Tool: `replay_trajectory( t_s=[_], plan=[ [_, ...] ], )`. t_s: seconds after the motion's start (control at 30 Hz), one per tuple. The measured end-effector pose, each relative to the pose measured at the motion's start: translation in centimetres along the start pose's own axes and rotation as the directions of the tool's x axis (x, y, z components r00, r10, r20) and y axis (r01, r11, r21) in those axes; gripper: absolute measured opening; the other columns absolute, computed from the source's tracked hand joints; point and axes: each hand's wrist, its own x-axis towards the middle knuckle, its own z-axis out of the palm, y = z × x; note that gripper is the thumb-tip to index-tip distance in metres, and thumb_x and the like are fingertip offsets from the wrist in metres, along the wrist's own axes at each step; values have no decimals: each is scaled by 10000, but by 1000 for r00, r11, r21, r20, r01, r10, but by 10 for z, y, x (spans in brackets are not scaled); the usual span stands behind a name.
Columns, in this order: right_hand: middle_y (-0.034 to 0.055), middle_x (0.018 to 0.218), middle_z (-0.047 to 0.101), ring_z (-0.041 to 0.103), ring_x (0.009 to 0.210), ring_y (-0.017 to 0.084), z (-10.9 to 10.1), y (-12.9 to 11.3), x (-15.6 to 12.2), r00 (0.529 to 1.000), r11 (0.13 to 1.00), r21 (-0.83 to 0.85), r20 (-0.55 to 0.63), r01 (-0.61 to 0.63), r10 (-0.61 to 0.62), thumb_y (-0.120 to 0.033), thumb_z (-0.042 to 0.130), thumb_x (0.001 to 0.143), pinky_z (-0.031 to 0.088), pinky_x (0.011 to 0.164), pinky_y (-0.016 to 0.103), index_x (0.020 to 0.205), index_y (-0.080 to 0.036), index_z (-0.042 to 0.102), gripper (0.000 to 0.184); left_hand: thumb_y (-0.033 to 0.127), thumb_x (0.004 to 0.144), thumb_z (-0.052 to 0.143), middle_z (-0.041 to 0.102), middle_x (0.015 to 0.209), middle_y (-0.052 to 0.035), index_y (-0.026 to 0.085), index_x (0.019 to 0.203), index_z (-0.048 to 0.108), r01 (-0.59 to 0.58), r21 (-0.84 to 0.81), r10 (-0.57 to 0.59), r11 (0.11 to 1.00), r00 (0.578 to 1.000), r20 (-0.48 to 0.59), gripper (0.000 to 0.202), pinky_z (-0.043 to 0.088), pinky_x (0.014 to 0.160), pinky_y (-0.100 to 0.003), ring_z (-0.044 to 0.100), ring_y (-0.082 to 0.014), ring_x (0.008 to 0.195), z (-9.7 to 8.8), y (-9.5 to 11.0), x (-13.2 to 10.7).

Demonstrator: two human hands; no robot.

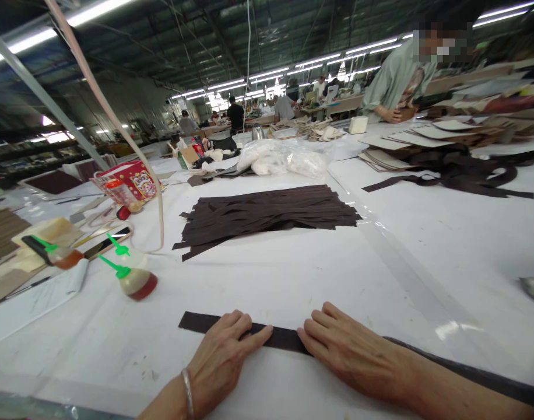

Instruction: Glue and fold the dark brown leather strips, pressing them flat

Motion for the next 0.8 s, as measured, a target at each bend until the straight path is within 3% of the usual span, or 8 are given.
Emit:
replay_trajectory(
  t_s=[0.13,0.27,0.4,0.5,0.63,0.8],
  plan=[
    [42,836,542,448,727,192,-4,1,-6,998,1000,-7,53,-17,17,-70,498,886,358,730,348,981,-148,574,145,8,858,403,554,1134,-69,244,1272,514,-1,-53,0,999,1000,-28,490,470,877,-391,513,-216,990,4,4,4],
    [39,888,558,495,796,194,-8,3,-13,987,982,125,97,-141,129,-24,482,849,378,784,345,1039,-161,549,243,46,902,388,596,980,-49,191,1204,538,-25,-105,26,994,1000,14,366,478,817,-371,521,-202,881,6,8,10],
    [45,977,577,531,911,220,-18,7,-21,948,910,272,139,-314,286,-150,586,842,367,898,396,1107,-182,532,272,39,901,374,585,947,-48,227,1381,390,-64,-92,68,994,997,43,516,484,774,-381,513,-213,848,5,9,13],
    [29,965,587,542,908,215,-22,9,-27,926,876,305,183,-373,330,-162,635,824,363,892,385,1067,-198,549,260,54,903,373,570,936,-56,254,1390,393,-66,-66,69,996,996,47,527,491,760,-403,515,-223,843,7,10,14],
    [9,915,580,534,841,185,-19,12,-34,928,882,297,190,-365,321,-83,566,850,354,829,342,959,-197,545,159,43,890,363,562,958,-64,272,1362,438,-41,-73,44,996,998,39,531,504,766,-428,525,-229,861,9,12,13],
    [11,825,543,459,714,169,-12,18,-44,971,956,188,132,-223,201,4,450,860,317,712,313,839,-180,505,193,1,864,366,536,1212,-80,242,1301,492,-45,-128,44,991,999,-9,515,474,910,-445,506,-235,1054,10,16,16]
  ],
)
